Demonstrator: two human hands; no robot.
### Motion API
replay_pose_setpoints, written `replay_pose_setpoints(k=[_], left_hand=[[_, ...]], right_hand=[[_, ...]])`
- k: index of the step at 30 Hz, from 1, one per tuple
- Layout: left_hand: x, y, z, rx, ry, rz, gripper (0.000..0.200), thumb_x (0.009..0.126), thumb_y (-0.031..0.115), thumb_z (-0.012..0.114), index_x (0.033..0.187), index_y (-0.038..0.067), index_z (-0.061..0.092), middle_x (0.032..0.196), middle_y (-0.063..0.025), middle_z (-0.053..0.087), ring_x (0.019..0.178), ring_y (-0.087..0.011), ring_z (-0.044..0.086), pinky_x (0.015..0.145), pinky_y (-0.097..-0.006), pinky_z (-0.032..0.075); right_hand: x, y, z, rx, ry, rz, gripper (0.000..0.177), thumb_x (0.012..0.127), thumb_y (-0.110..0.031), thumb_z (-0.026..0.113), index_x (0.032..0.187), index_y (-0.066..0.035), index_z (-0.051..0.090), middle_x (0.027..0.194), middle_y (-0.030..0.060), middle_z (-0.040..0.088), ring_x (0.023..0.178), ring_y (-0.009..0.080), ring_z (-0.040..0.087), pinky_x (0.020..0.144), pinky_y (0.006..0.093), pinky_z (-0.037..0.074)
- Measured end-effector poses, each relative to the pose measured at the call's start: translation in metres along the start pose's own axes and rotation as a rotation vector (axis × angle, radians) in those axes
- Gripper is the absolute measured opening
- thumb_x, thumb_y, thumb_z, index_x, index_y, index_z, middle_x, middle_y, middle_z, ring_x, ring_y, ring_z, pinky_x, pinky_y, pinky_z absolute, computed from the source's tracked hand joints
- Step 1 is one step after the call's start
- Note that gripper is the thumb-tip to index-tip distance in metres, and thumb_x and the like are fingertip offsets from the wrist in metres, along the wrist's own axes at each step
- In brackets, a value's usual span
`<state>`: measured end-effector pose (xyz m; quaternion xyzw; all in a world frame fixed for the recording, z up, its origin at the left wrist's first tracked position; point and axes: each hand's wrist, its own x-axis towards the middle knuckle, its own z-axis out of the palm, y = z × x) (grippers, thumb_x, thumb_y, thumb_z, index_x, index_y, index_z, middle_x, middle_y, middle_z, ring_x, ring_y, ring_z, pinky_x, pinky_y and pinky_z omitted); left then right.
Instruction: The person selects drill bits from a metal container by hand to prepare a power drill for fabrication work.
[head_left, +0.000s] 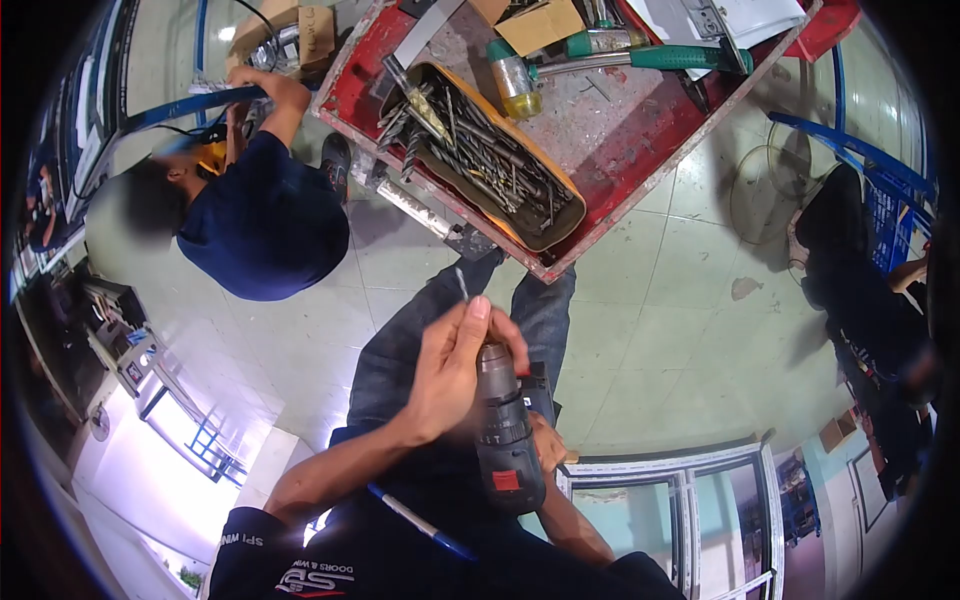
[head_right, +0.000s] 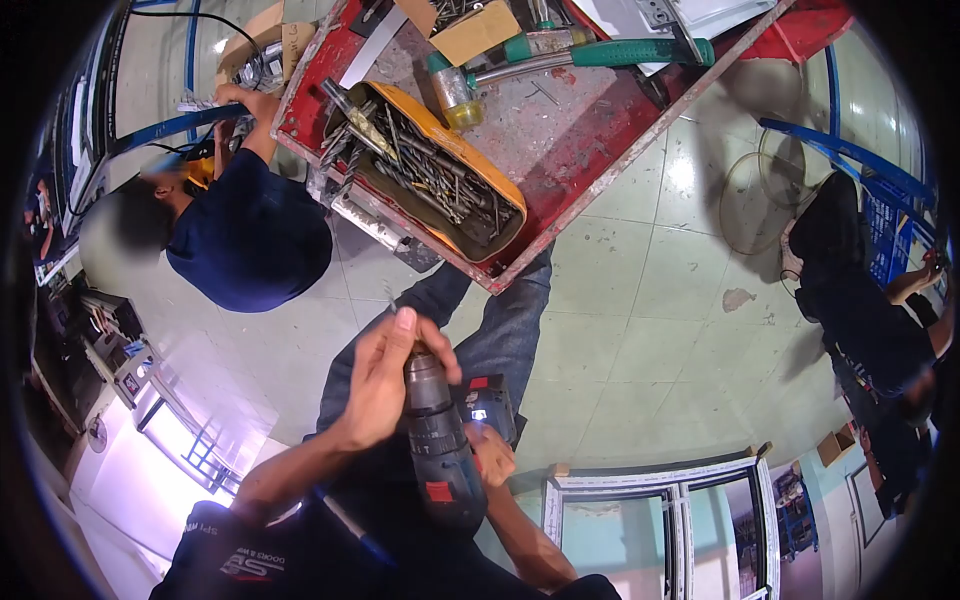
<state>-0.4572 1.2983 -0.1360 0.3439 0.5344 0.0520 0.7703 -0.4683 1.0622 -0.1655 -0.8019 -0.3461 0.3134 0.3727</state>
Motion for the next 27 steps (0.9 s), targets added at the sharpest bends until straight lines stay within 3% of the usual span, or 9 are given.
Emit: replay_pose_setpoints(k=[2,4,9,11,15,18,20,23,27], left_hand=[[0.026,0.013,-0.010,0.394,0.017,0.357,0.034,0.110,0.027,0.042,0.104,-0.001,0.062,0.083,-0.0092,0.062,0.076,-0.0178,0.064,0.067,-0.0318,0.054],[0.053,0.057,-0.026,1.106,-0.028,0.703,0.018,0.097,0.007,0.058,0.111,0.000,0.068,0.086,-0.0126,0.059,0.078,-0.0245,0.063,0.072,-0.0318,0.052],[0.129,0.103,-0.030,1.626,-0.401,0.946,0.015,0.082,0.004,0.066,0.097,0.001,0.069,0.089,-0.0118,0.060,0.095,-0.0320,0.063,0.084,-0.0402,0.054],[0.155,0.100,-0.026,1.667,-0.585,0.961,0.013,0.079,0.004,0.066,0.092,0.001,0.069,0.090,-0.0113,0.061,0.100,-0.0307,0.063,0.086,-0.0408,0.053],[0.168,0.109,-0.003,1.888,-0.795,0.941,0.013,0.077,0.003,0.066,0.090,0.002,0.069,0.092,-0.0111,0.063,0.097,-0.0304,0.065,0.085,-0.0383,0.053],[0.168,0.094,0.005,2.084,-0.820,1.236,0.008,0.073,0.009,0.067,0.066,0.008,0.072,0.071,-0.0070,0.069,0.083,-0.0260,0.072,0.069,-0.0348,0.054],[0.171,0.078,0.002,2.105,-0.874,1.298,0.009,0.072,0.011,0.069,0.064,0.011,0.073,0.067,-0.0047,0.069,0.077,-0.0235,0.073,0.064,-0.0332,0.053],[0.172,0.070,0.006,2.179,-0.914,1.298,0.008,0.070,0.011,0.070,0.064,0.013,0.074,0.067,-0.0041,0.071,0.071,-0.0221,0.073,0.059,-0.0328,0.052],[0.167,0.090,0.004,2.013,-0.897,0.989,0.006,0.077,0.008,0.068,0.082,0.006,0.071,0.086,-0.0078,0.068,0.079,-0.0235,0.069,0.071,-0.0328,0.052]], right_hand=[[-0.012,0.002,0.000,0.013,0.056,0.029,0.031,0.072,-0.011,0.083,0.091,0.006,0.065,0.073,0.0115,0.067,0.060,0.0267,0.067,0.053,0.0333,0.055],[-0.009,-0.005,-0.009,-0.055,0.073,0.117,0.034,0.069,-0.029,0.085,0.087,-0.007,0.067,0.072,0.0067,0.066,0.062,0.0259,0.066,0.057,0.0387,0.053],[-0.019,-0.015,-0.022,0.023,-0.119,0.633,0.040,0.065,-0.043,0.087,0.078,-0.014,0.063,0.068,0.0044,0.060,0.060,0.0281,0.060,0.056,0.0443,0.047],[-0.017,-0.008,-0.018,-0.291,-0.040,0.238,0.037,0.067,-0.042,0.086,0.077,-0.015,0.063,0.067,0.0038,0.060,0.058,0.0286,0.059,0.055,0.0449,0.046],[-0.007,-0.010,-0.022,-0.278,-0.101,0.228,0.035,0.071,-0.041,0.083,0.086,-0.014,0.067,0.073,0.0048,0.063,0.059,0.0284,0.061,0.057,0.0432,0.048],[-0.026,0.004,-0.006,-0.249,0.008,0.292,0.040,0.065,-0.040,0.088,0.081,-0.011,0.066,0.068,0.0045,0.061,0.058,0.0280,0.062,0.053,0.0395,0.050],[-0.072,0.029,0.016,0.101,-0.062,0.752,0.035,0.074,-0.036,0.084,0.092,-0.011,0.066,0.081,0.0035,0.065,0.063,0.0232,0.065,0.061,0.0386,0.055],[-0.104,0.054,0.017,0.684,0.019,1.070,0.030,0.078,-0.026,0.082,0.097,-0.009,0.066,0.086,0.0037,0.068,0.067,0.0193,0.067,0.067,0.0367,0.059],[-0.040,0.014,-0.004,0.165,0.018,0.503,0.025,0.078,-0.010,0.080,0.096,-0.004,0.065,0.082,0.0042,0.068,0.069,0.0160,0.068,0.064,0.0330,0.059]])
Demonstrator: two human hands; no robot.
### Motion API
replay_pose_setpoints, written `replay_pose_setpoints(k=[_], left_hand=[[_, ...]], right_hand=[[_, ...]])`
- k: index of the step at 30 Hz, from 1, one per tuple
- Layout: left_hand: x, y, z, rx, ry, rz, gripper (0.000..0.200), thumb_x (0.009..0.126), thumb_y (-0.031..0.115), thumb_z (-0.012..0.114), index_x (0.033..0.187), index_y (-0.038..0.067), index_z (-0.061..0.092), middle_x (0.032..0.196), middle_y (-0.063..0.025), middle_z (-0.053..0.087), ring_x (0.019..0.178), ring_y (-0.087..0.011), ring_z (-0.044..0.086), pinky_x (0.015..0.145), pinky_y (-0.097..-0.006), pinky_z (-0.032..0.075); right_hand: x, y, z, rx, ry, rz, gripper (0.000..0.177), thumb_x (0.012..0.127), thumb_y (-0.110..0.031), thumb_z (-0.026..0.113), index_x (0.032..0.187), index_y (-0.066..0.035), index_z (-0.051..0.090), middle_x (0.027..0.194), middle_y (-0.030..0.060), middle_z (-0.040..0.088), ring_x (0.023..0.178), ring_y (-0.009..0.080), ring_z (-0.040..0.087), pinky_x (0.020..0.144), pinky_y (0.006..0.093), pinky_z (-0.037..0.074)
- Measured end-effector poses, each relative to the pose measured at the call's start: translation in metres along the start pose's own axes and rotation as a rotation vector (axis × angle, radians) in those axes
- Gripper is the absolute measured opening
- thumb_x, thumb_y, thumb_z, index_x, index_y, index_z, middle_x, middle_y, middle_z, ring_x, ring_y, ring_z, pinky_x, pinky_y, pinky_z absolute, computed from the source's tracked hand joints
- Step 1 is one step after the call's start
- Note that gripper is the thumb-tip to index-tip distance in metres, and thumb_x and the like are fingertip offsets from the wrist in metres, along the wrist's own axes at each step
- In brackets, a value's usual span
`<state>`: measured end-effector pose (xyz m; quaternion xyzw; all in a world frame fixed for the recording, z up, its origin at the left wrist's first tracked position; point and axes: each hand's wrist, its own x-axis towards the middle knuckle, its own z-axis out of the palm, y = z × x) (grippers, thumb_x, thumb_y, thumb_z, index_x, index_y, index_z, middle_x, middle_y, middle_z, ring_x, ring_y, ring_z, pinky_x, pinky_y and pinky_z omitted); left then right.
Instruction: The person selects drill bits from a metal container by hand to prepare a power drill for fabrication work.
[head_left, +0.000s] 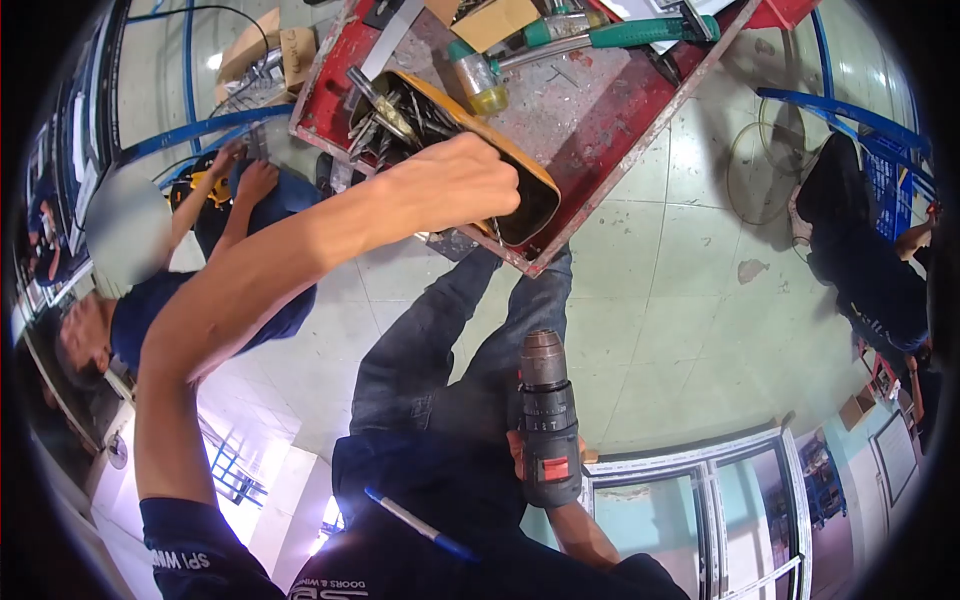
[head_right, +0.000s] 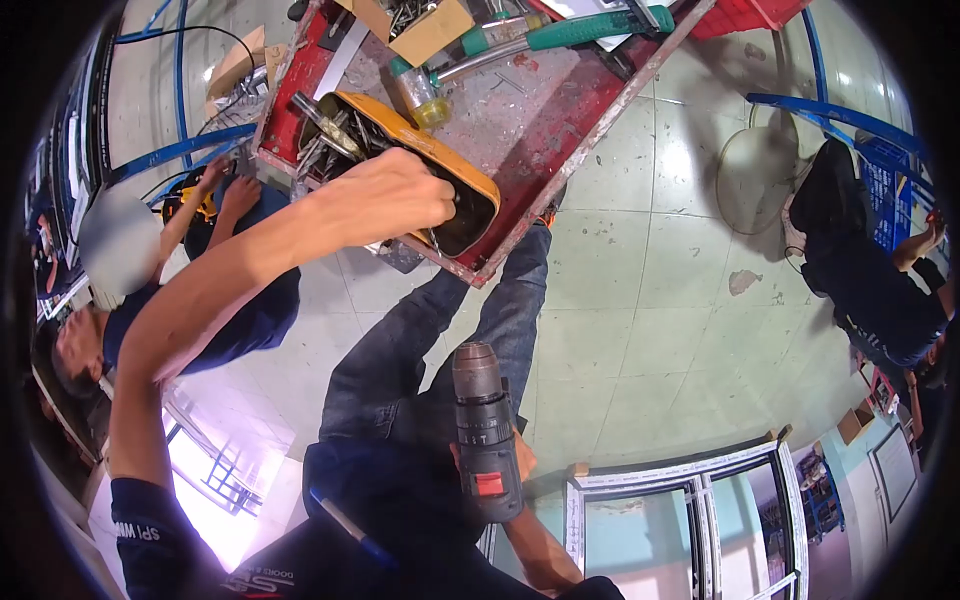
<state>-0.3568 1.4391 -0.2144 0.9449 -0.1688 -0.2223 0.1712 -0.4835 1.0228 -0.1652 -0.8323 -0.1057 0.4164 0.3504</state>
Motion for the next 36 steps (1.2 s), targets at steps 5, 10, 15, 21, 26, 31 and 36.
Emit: replay_pose_setpoints(k=[5,10,15,21,26,31,36], left_hand=[[-0.038,0.004,-0.048,-0.963,0.554,-0.347,0.015,0.097,0.014,0.064,0.106,0.004,0.069,0.086,-0.0011,0.061,0.073,-0.0114,0.057,0.070,-0.0279,0.047],[-0.073,0.000,-0.043,-2.085,1.003,-0.438,0.025,0.103,0.020,0.061,0.119,0.002,0.066,0.094,0.0055,0.061,0.071,-0.0044,0.045,0.069,-0.0243,0.042],[-0.076,0.014,-0.048,-2.112,1.055,-0.425,0.022,0.102,0.022,0.063,0.114,0.004,0.068,0.094,0.0065,0.062,0.070,-0.0040,0.041,0.071,-0.0223,0.038],[-0.074,0.025,-0.052,-2.101,1.063,-0.494,0.022,0.101,0.017,0.063,0.116,0.000,0.063,0.092,0.0026,0.056,0.071,-0.0062,0.042,0.069,-0.0235,0.040],[-0.080,0.027,-0.051,-2.067,0.982,-0.329,0.021,0.099,0.023,0.068,0.111,0.006,0.069,0.104,0.0017,0.067,0.091,-0.0076,0.057,0.085,-0.0275,0.046],[-0.083,0.030,-0.054,-2.052,0.979,-0.347,0.021,0.099,0.022,0.068,0.111,0.005,0.068,0.102,0.0013,0.064,0.089,-0.0080,0.054,0.085,-0.0273,0.045],[-0.083,0.031,-0.056,-1.825,0.942,-0.383,0.019,0.099,0.021,0.068,0.110,0.006,0.071,0.103,0.0020,0.066,0.095,-0.0070,0.057,0.088,-0.0264,0.047]], right_hand=[[0.015,-0.034,-0.011,-0.040,-0.001,-0.011,0.019,0.078,-0.003,0.077,0.093,-0.002,0.066,0.081,0.0035,0.069,0.069,0.0138,0.067,0.061,0.0310,0.058],[0.028,-0.047,-0.010,0.166,0.039,0.069,0.021,0.080,-0.012,0.081,0.084,-0.004,0.062,0.071,0.0070,0.066,0.056,0.0183,0.064,0.049,0.0331,0.055],[0.031,-0.029,-0.007,-0.136,0.085,-0.362,0.026,0.077,-0.010,0.084,0.083,-0.003,0.059,0.071,0.0070,0.064,0.057,0.0198,0.064,0.050,0.0337,0.057],[0.016,-0.003,0.003,0.063,0.057,-0.061,0.021,0.081,-0.012,0.080,0.086,-0.006,0.060,0.074,0.0038,0.061,0.064,0.0214,0.060,0.061,0.0361,0.053],[0.015,0.008,-0.003,-0.126,-0.067,-0.191,0.009,0.094,-0.009,0.069,0.100,-0.008,0.062,0.094,0.0072,0.064,0.086,0.0271,0.062,0.075,0.0380,0.048],[0.023,0.012,0.005,-0.100,0.058,-0.306,0.018,0.082,-0.014,0.079,0.086,-0.006,0.063,0.074,0.0056,0.062,0.066,0.0211,0.059,0.061,0.0356,0.049],[0.038,-0.018,-0.013,-0.061,0.031,-0.224,0.020,0.083,-0.015,0.079,0.092,-0.005,0.064,0.079,0.0031,0.064,0.067,0.0197,0.059,0.062,0.0348,0.050]])
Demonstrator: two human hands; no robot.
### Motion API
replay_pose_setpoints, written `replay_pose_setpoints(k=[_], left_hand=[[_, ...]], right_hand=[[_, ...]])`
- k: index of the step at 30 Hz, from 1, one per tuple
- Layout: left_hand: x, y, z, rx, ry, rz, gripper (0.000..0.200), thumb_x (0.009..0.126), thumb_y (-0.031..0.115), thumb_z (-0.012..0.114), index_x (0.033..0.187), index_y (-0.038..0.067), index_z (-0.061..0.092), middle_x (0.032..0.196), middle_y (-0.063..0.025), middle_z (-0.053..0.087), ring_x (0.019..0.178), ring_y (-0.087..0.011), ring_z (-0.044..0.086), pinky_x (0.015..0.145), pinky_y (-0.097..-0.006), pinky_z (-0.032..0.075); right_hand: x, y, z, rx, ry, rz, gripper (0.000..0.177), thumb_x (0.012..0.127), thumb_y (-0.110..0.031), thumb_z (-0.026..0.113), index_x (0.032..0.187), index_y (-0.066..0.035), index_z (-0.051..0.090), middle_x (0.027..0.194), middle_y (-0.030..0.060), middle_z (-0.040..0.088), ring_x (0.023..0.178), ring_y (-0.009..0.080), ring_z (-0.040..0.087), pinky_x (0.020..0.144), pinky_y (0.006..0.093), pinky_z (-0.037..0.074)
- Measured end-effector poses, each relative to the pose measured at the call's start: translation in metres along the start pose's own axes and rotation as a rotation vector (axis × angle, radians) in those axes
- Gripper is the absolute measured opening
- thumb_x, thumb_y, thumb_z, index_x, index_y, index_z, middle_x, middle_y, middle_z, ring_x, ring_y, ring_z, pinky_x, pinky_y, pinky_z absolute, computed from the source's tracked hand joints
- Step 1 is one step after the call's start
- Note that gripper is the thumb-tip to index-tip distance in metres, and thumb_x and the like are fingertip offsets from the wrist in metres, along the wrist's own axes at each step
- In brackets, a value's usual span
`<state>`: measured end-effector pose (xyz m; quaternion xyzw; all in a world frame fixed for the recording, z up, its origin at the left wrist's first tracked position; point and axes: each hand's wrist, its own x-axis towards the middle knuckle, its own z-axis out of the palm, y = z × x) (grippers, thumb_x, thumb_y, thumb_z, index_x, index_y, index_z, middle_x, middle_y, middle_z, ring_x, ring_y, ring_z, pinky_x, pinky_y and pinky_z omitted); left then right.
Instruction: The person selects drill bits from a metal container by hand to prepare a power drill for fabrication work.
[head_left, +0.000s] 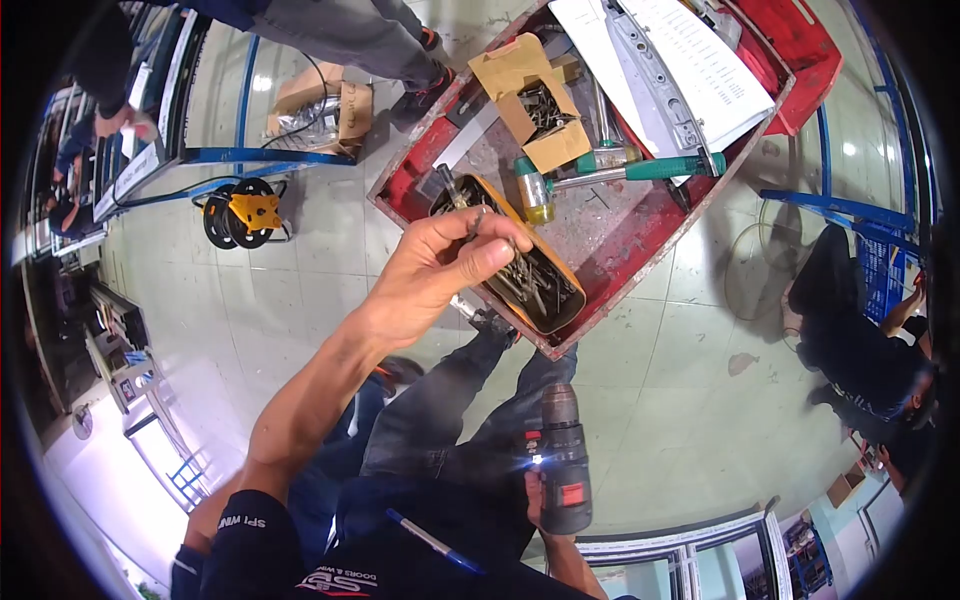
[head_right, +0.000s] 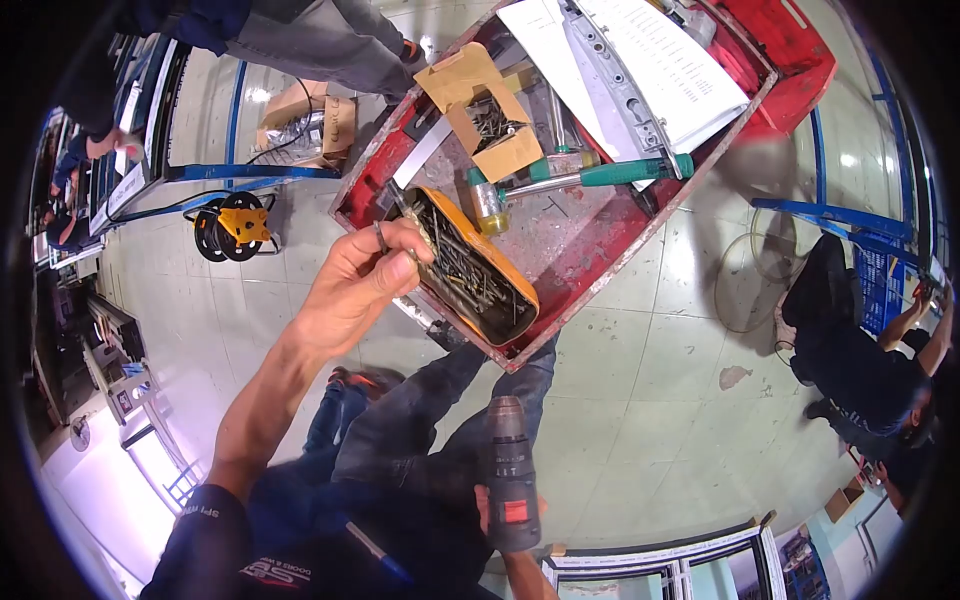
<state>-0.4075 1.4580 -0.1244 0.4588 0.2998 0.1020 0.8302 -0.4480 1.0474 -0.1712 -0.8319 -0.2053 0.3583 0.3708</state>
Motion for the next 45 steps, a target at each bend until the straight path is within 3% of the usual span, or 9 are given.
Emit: replay_pose_setpoints(k=[2,7,14,19,26,32,40,43,45], left_hand=[[-0.001,-0.001,-0.002,0.111,-0.027,0.044,0.018,0.099,0.020,0.068,0.109,0.005,0.071,0.102,0.0023,0.066,0.093,-0.0061,0.056,0.086,-0.0254,0.047],[-0.005,0.002,0.001,0.122,-0.039,0.086,0.017,0.099,0.019,0.067,0.107,0.004,0.072,0.098,0.0036,0.064,0.090,-0.0053,0.055,0.084,-0.0241,0.045],[-0.016,0.002,0.007,0.091,0.021,0.064,0.023,0.101,0.026,0.066,0.105,0.005,0.073,0.094,0.0062,0.060,0.082,-0.0044,0.049,0.075,-0.0232,0.041],[-0.022,-0.004,0.003,-0.001,0.013,0.051,0.027,0.101,0.030,0.065,0.108,0.005,0.071,0.094,0.0062,0.060,0.075,-0.0048,0.043,0.071,-0.0222,0.038],[-0.028,-0.008,0.005,-0.322,0.014,-0.015,0.023,0.107,0.026,0.054,0.112,0.005,0.061,0.072,0.0054,0.044,0.063,-0.0061,0.036,0.062,-0.0243,0.033],[-0.065,-0.033,-0.010,-0.405,0.199,-0.059,0.024,0.111,0.029,0.042,0.114,0.008,0.051,0.064,0.0069,0.032,0.055,-0.0059,0.030,0.057,-0.0236,0.029],[-0.117,-0.081,0.019,-0.565,0.304,-0.228,0.025,0.111,0.031,0.039,0.113,0.008,0.048,0.065,0.0066,0.029,0.053,-0.0059,0.027,0.053,-0.0235,0.025],[-0.122,-0.086,0.027,-0.590,0.338,-0.198,0.025,0.112,0.031,0.038,0.115,0.007,0.046,0.065,0.0062,0.029,0.053,-0.0065,0.027,0.054,-0.0240,0.026],[-0.122,-0.085,0.030,-0.609,0.367,-0.175,0.026,0.112,0.031,0.037,0.115,0.007,0.046,0.064,0.0058,0.030,0.053,-0.0069,0.028,0.054,-0.0240,0.027]], right_hand=[[0.012,-0.029,-0.027,0.119,-0.140,0.342,0.019,0.091,-0.016,0.070,0.103,-0.006,0.060,0.091,0.0045,0.063,0.080,0.0213,0.060,0.073,0.0372,0.049],[0.085,-0.054,-0.048,0.421,0.158,-0.226,0.046,0.098,-0.035,0.061,0.125,-0.003,0.042,0.090,0.0066,0.056,0.082,0.0196,0.056,0.080,0.0410,0.047],[0.246,-0.132,-0.050,0.575,0.535,-0.604,0.038,0.100,-0.013,0.053,0.131,0.006,0.042,0.087,0.0070,0.053,0.080,0.0183,0.054,0.086,0.0403,0.047],[0.309,-0.130,-0.025,0.467,0.526,-0.474,0.031,0.101,-0.009,0.057,0.128,0.005,0.052,0.089,0.0061,0.058,0.080,0.0123,0.055,0.079,0.0294,0.047],[0.334,-0.133,-0.001,0.220,0.614,-0.567,0.013,0.098,-0.013,0.063,0.093,-0.001,0.062,0.080,0.0029,0.061,0.073,0.0116,0.056,0.068,0.0289,0.046],[0.315,-0.105,0.014,0.291,0.541,-0.400,0.043,0.100,-0.020,0.064,0.135,0.002,0.053,0.103,0.0072,0.061,0.085,0.0151,0.059,0.075,0.0302,0.049],[0.313,-0.093,0.028,0.182,0.520,-0.358,0.030,0.097,-0.027,0.070,0.108,-0.001,0.059,0.102,0.0052,0.060,0.093,0.0175,0.056,0.089,0.0338,0.045],[0.308,-0.098,0.019,0.028,0.541,-0.409,0.031,0.094,-0.015,0.074,0.116,0.001,0.059,0.110,0.0077,0.062,0.100,0.0184,0.058,0.092,0.0343,0.046],[0.268,-0.116,0.015,0.093,0.473,-0.134,0.030,0.096,-0.009,0.069,0.121,0.003,0.058,0.115,0.0110,0.062,0.105,0.0203,0.059,0.092,0.0351,0.047]])
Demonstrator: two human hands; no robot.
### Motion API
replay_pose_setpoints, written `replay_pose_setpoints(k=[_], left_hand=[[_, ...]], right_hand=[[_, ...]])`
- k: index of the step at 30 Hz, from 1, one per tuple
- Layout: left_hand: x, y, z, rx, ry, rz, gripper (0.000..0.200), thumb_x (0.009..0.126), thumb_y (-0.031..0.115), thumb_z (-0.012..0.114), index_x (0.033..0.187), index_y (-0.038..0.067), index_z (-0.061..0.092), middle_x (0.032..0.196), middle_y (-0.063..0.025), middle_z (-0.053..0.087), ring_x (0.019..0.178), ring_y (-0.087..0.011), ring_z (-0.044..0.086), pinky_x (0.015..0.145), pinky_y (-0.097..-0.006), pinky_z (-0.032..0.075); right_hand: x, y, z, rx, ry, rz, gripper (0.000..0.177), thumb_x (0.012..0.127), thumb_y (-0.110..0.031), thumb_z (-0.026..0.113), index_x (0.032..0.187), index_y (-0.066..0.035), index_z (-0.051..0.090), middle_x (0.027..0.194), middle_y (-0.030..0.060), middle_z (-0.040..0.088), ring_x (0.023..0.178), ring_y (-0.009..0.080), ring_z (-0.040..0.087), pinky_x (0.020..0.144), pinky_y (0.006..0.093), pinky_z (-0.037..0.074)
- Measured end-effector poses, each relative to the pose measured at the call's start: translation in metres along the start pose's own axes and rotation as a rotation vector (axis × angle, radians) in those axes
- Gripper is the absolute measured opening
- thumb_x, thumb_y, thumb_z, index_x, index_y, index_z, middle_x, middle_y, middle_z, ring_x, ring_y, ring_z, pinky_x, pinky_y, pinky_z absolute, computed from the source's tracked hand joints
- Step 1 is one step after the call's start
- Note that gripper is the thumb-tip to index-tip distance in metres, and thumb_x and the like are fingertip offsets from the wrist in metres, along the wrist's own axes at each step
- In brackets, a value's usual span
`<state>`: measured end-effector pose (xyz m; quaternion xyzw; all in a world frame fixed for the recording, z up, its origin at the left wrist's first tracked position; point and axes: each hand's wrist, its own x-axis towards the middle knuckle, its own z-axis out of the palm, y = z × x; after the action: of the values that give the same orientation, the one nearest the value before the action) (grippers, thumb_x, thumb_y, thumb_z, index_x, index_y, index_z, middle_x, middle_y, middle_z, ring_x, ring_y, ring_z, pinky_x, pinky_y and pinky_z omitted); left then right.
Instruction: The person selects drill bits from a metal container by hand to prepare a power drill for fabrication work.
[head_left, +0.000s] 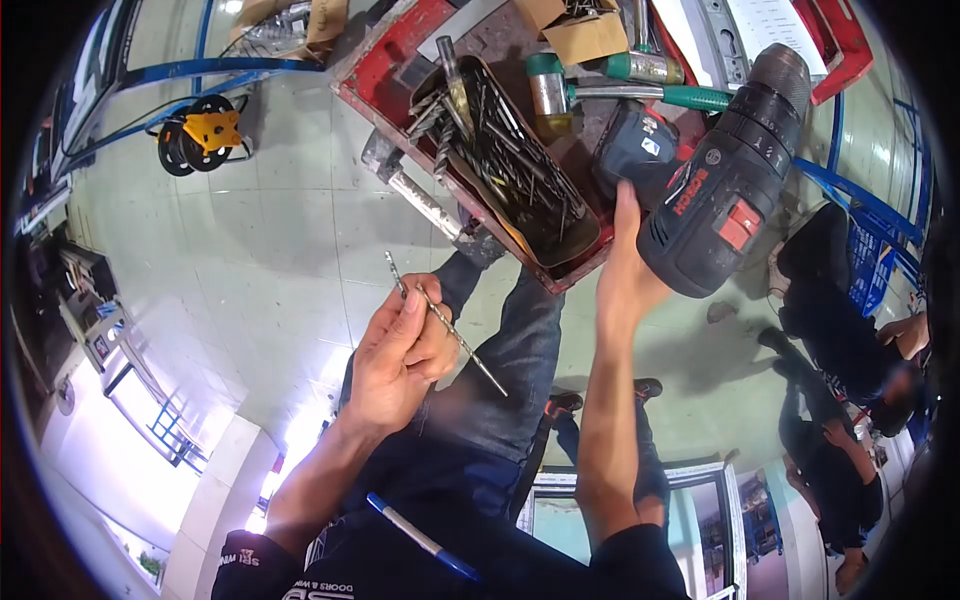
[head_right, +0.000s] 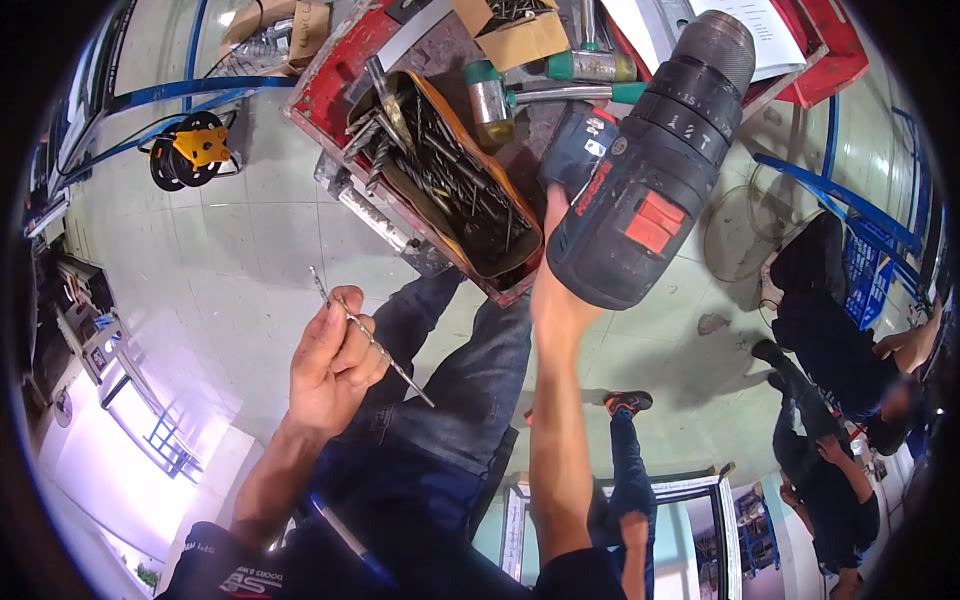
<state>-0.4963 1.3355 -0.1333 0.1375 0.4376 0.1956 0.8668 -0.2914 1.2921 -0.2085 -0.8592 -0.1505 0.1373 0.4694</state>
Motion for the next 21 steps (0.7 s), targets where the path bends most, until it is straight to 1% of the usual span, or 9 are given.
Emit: replay_pose_setpoints(k=[1,3,4,5,6,9,12,16,21], left_hand=[[0.000,-0.002,-0.003,0.008,0.002,0.014,0.025,0.112,0.031,0.037,0.115,0.007,0.046,0.064,0.0058,0.030,0.053,-0.0069,0.028,0.054,-0.0240,0.027],[0.000,-0.006,-0.008,0.025,0.012,0.050,0.025,0.112,0.031,0.037,0.115,0.008,0.046,0.064,0.0057,0.030,0.053,-0.0069,0.028,0.054,-0.0241,0.027],[0.001,-0.009,-0.010,0.040,0.025,0.051,0.025,0.112,0.031,0.037,0.116,0.008,0.046,0.064,0.0056,0.030,0.053,-0.0070,0.029,0.054,-0.0239,0.028],[0.001,-0.013,-0.011,0.031,0.040,0.034,0.025,0.112,0.031,0.037,0.116,0.008,0.046,0.064,0.0056,0.030,0.053,-0.0070,0.029,0.054,-0.0238,0.028],[0.001,-0.017,-0.012,0.024,0.053,0.017,0.025,0.112,0.031,0.037,0.116,0.008,0.046,0.064,0.0056,0.030,0.053,-0.0070,0.029,0.054,-0.0237,0.029],[-0.001,-0.025,-0.012,0.021,0.076,-0.020,0.025,0.112,0.030,0.037,0.116,0.008,0.047,0.064,0.0056,0.030,0.052,-0.0068,0.030,0.054,-0.0235,0.029],[-0.005,-0.029,-0.007,0.056,0.072,-0.022,0.022,0.112,0.030,0.038,0.113,0.010,0.048,0.065,0.0068,0.031,0.051,-0.0052,0.029,0.055,-0.0227,0.028],[-0.008,-0.038,-0.011,0.049,0.102,-0.019,0.023,0.112,0.029,0.037,0.116,0.009,0.048,0.064,0.0056,0.031,0.052,-0.0064,0.032,0.054,-0.0233,0.030],[-0.003,-0.061,-0.005,-0.045,0.134,-0.065,0.022,0.112,0.027,0.038,0.116,0.009,0.049,0.064,0.0056,0.034,0.053,-0.0062,0.032,0.055,-0.0233,0.031]], right_hand=[[-0.027,0.005,-0.004,0.155,0.168,-0.016,0.029,0.097,-0.009,0.066,0.121,0.005,0.058,0.116,0.0124,0.063,0.106,0.0214,0.059,0.093,0.0355,0.048],[-0.091,0.014,-0.026,0.335,0.137,-0.002,0.028,0.099,-0.010,0.061,0.121,0.006,0.058,0.117,0.0151,0.063,0.107,0.0229,0.060,0.093,0.0351,0.048],[-0.122,0.013,-0.049,0.352,-0.058,0.037,0.027,0.100,-0.012,0.059,0.121,0.006,0.058,0.117,0.0164,0.063,0.107,0.0233,0.060,0.094,0.0344,0.048],[-0.133,0.001,-0.074,0.254,-0.460,0.130,0.025,0.095,-0.004,0.060,0.119,0.004,0.061,0.112,0.0175,0.064,0.103,0.0251,0.063,0.093,0.0387,0.049],[-0.149,0.002,-0.077,0.248,-0.614,0.121,0.025,0.103,-0.015,0.056,0.116,0.005,0.062,0.105,0.0149,0.066,0.094,0.0211,0.065,0.080,0.0326,0.053],[-0.180,-0.004,-0.081,0.380,-0.585,0.359,0.023,0.097,-0.003,0.065,0.118,0.008,0.064,0.099,0.0135,0.067,0.083,0.0181,0.069,0.072,0.0268,0.054],[-0.177,-0.002,-0.089,0.331,-0.560,0.290,0.024,0.094,0.000,0.068,0.117,0.009,0.066,0.097,0.0132,0.067,0.078,0.0165,0.069,0.068,0.0240,0.053],[-0.173,-0.008,-0.102,0.394,-0.554,0.251,0.021,0.094,0.002,0.068,0.113,0.009,0.067,0.097,0.0169,0.067,0.079,0.0205,0.070,0.068,0.0277,0.056],[-0.174,-0.005,-0.106,0.594,-0.343,0.335,0.018,0.094,0.003,0.067,0.111,0.006,0.063,0.101,0.0197,0.066,0.080,0.0257,0.071,0.070,0.0350,0.060]])
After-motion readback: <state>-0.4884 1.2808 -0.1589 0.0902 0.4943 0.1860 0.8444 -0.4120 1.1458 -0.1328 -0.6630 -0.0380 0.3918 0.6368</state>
